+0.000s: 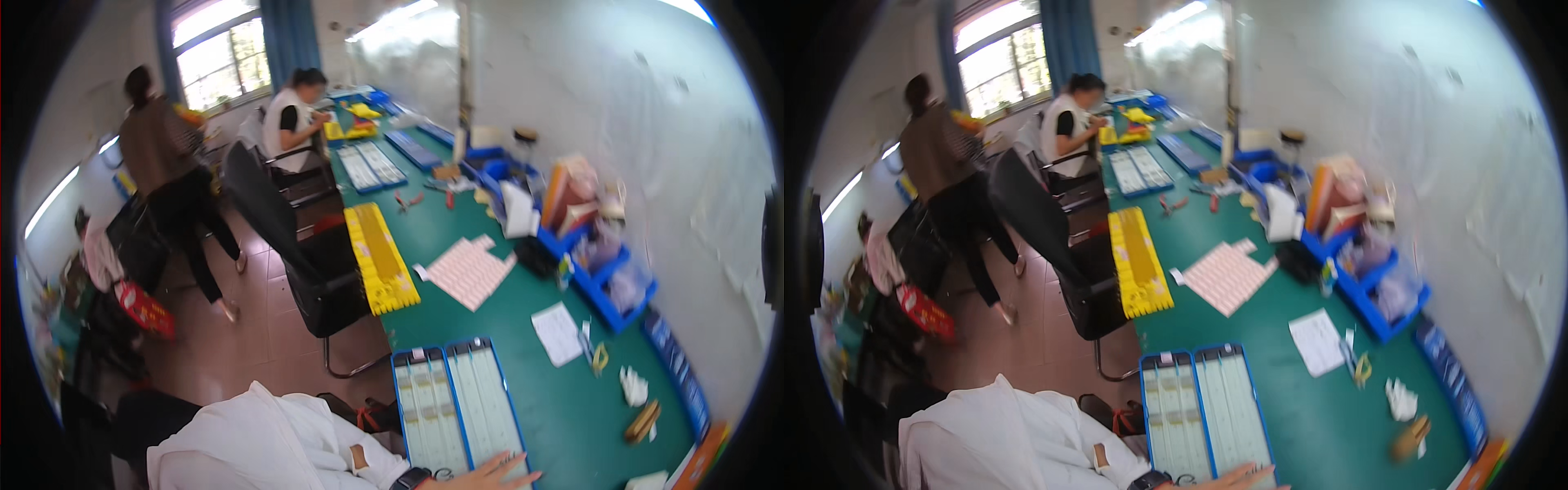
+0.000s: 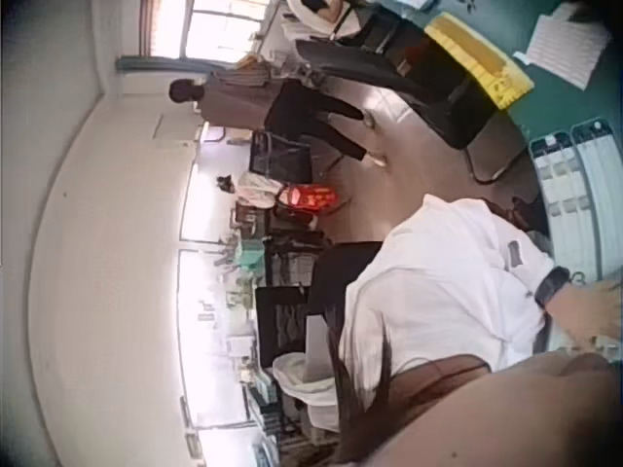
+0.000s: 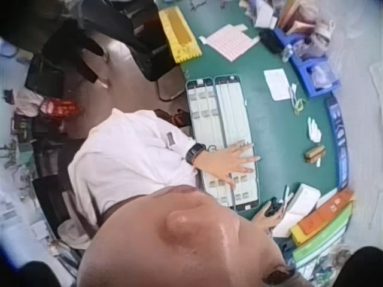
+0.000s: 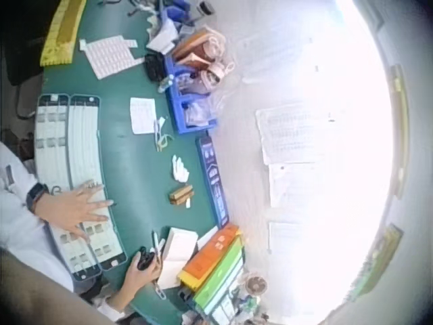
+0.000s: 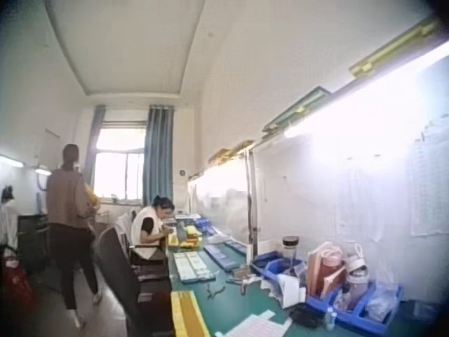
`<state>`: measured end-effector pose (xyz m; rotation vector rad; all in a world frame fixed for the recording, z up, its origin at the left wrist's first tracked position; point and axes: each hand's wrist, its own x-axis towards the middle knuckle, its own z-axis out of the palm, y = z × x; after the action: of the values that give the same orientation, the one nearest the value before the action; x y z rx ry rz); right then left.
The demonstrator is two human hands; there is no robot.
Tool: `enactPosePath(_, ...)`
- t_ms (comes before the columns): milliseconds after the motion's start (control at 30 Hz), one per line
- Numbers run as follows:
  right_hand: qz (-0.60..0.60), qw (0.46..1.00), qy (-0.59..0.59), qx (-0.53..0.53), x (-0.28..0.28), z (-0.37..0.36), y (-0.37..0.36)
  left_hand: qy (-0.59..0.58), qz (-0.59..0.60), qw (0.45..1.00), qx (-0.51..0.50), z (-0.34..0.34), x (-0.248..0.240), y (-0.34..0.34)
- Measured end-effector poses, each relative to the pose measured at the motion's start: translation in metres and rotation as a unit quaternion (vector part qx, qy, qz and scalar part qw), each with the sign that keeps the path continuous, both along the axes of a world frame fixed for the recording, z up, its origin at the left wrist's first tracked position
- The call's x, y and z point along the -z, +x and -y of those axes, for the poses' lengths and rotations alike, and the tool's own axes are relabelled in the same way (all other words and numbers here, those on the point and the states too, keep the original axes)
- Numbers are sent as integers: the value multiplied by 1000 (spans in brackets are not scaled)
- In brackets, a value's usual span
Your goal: Use pliers to cut components on circuit board strips.
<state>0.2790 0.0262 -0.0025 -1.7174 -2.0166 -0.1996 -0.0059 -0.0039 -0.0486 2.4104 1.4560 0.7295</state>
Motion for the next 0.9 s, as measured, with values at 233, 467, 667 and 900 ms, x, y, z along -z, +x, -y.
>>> enactPosePath(233, -45, 998, -30, 44, 49, 0, 48, 34, 38, 999, 8, 23, -29, 3)
enactPosePath(467, -108, 991, -82, -19, 38, -42, 25, -10, -1, 1000, -13, 0, -9, -4)
enactPosePath(667, -270, 958, -78, 54, -11, -35, -6, -76, -98, 992, -30, -6, -31, -11)
enactPosePath(900, -578, 804, -26, -136, -49, -12, -42, -135, -137, 981, -20, 3, -48, -9)
